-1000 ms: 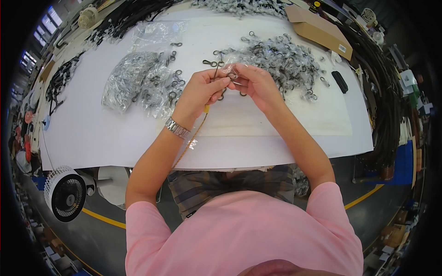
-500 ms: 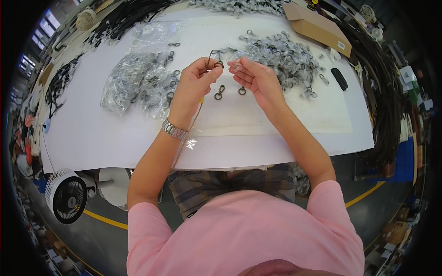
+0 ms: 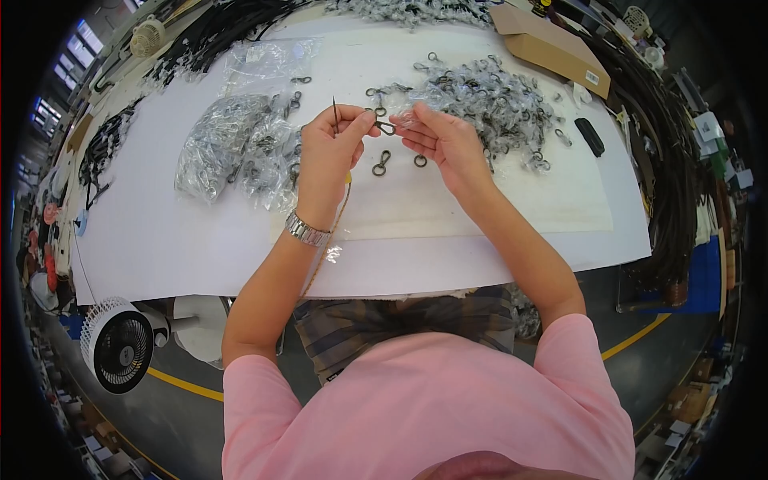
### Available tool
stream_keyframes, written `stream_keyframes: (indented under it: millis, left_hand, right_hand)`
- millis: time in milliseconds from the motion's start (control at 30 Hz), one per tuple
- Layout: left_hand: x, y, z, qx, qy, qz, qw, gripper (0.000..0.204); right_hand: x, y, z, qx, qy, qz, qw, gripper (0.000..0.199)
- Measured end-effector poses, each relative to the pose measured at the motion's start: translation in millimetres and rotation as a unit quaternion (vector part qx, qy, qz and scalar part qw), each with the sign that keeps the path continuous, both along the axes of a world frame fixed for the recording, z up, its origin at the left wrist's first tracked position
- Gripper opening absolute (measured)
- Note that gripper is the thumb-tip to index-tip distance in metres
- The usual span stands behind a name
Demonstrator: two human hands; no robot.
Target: Threading a metal ring onto a leather strap using a needle or similar thin tool.
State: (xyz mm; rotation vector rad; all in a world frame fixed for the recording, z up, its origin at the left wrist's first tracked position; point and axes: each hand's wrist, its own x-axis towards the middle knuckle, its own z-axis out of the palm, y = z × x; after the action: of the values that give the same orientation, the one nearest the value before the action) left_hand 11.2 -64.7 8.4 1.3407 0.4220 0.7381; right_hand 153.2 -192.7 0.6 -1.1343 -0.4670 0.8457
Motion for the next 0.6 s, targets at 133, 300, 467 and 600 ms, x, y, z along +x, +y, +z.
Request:
stream_keyframes:
  millis: [133,300,467,600]
  left_hand:
    - [1,-2,2,0.011,-0.003,0.015,1.0,0.016]
    - [2,-6,3,0.01,-0.015,0.004,1.0,0.016]
    - [4,-10,0,0.076,0.033,0.017,0.996,0.015]
    - [6,-7,-5,0.206,0.108,0.018,0.972,0.019]
  right_hand:
    - [2,1,-3,0.011,-0.01,0.01,1.0,0.034]
    - [-1,1,-7,0.021,-0.015,0.014,1.0,0.032]
    - [-5,1,-7,0.035,0.005,0.02,0.999,0.032]
    - [-7,1,-7,0.067,0.017,0.031,0.997,0.032]
